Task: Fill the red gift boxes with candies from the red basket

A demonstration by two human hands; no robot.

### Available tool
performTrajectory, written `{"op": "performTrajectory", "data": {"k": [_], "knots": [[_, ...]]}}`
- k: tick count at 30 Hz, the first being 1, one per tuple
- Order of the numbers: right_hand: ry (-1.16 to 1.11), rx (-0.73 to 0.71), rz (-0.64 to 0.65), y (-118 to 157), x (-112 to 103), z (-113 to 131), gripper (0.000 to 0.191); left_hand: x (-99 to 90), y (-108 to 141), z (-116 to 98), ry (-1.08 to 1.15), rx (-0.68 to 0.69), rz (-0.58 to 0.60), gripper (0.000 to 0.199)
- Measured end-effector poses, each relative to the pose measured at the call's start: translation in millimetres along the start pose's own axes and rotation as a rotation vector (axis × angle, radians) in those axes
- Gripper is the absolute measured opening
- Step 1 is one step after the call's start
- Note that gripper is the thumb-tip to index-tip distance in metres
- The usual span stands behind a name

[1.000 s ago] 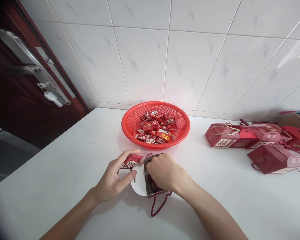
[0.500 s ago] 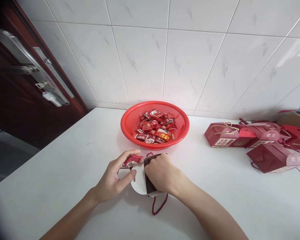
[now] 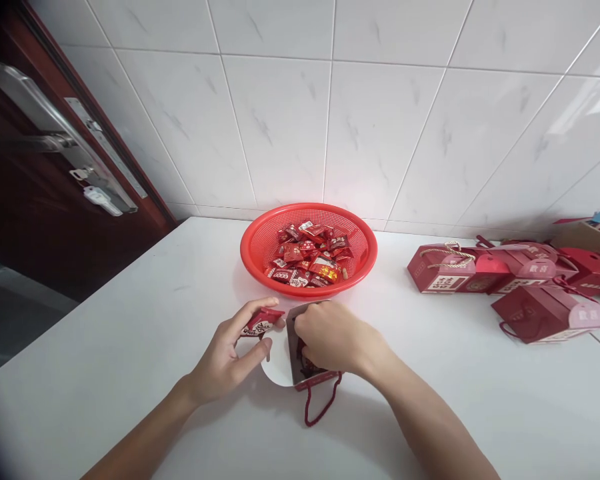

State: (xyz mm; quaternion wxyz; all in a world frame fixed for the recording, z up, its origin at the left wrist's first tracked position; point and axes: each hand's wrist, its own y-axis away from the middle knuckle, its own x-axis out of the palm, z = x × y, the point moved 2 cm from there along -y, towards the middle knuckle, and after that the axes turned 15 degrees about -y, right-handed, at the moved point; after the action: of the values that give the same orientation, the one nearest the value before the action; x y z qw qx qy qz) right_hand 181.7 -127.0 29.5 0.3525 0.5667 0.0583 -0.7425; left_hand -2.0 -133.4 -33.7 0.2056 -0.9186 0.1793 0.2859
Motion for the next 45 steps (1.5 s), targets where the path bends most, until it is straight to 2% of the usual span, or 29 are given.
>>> {"op": "performTrajectory", "data": {"k": [4, 8, 14, 19, 20, 23, 26, 30, 35, 39, 41, 45], "knots": [[-0.220, -0.089, -0.245, 15, -19, -1, 0.016, 1.1, 0, 2, -0.004, -0.003, -0.004, 0.044], [-0.271, -0.119, -0.413, 11, -19, 5, 0.013, 0.8, -1, 2, -0.030, 0.047, -0.042, 0.048], [-0.300, -0.261, -0.458, -2, -11, 10, 0.013, -0.4, -1, -1, -0.012, 0.088, -0.047, 0.046], [-0.303, -0.246, -0.528, 29, -30, -6, 0.023, 2.1, 1, -1, 0.008, 0.064, -0.012, 0.055], [-0.307, -0.230, -0.525, 37, -34, -9, 0.024, 2.7, 1, -1, 0.014, 0.068, -0.001, 0.057], [-0.291, -0.155, -0.367, 50, -36, -13, 0.019, 3.9, 2, -1, 0.018, 0.095, 0.023, 0.059], [-0.158, -0.066, -0.241, 45, -26, -9, 0.024, 4.3, 2, 0, 0.012, 0.108, 0.034, 0.060], [0.045, -0.023, -0.240, 26, -10, -1, 0.026, 4.2, 1, 2, 0.009, 0.112, 0.027, 0.061], [0.075, -0.053, -0.193, 12, -2, 9, 0.022, 4.0, 1, 1, 0.009, 0.112, 0.027, 0.062], [0.108, 0.141, -0.139, 7, -2, 10, 0.023, 4.4, 1, 2, -0.003, 0.118, 0.034, 0.063], [0.108, 0.194, -0.138, 7, -3, 8, 0.024, 4.6, 2, 3, -0.025, 0.125, 0.039, 0.064], [0.111, 0.081, -0.128, 9, -2, 6, 0.024, 4.5, 4, 3, -0.062, 0.129, 0.032, 0.065]]}}
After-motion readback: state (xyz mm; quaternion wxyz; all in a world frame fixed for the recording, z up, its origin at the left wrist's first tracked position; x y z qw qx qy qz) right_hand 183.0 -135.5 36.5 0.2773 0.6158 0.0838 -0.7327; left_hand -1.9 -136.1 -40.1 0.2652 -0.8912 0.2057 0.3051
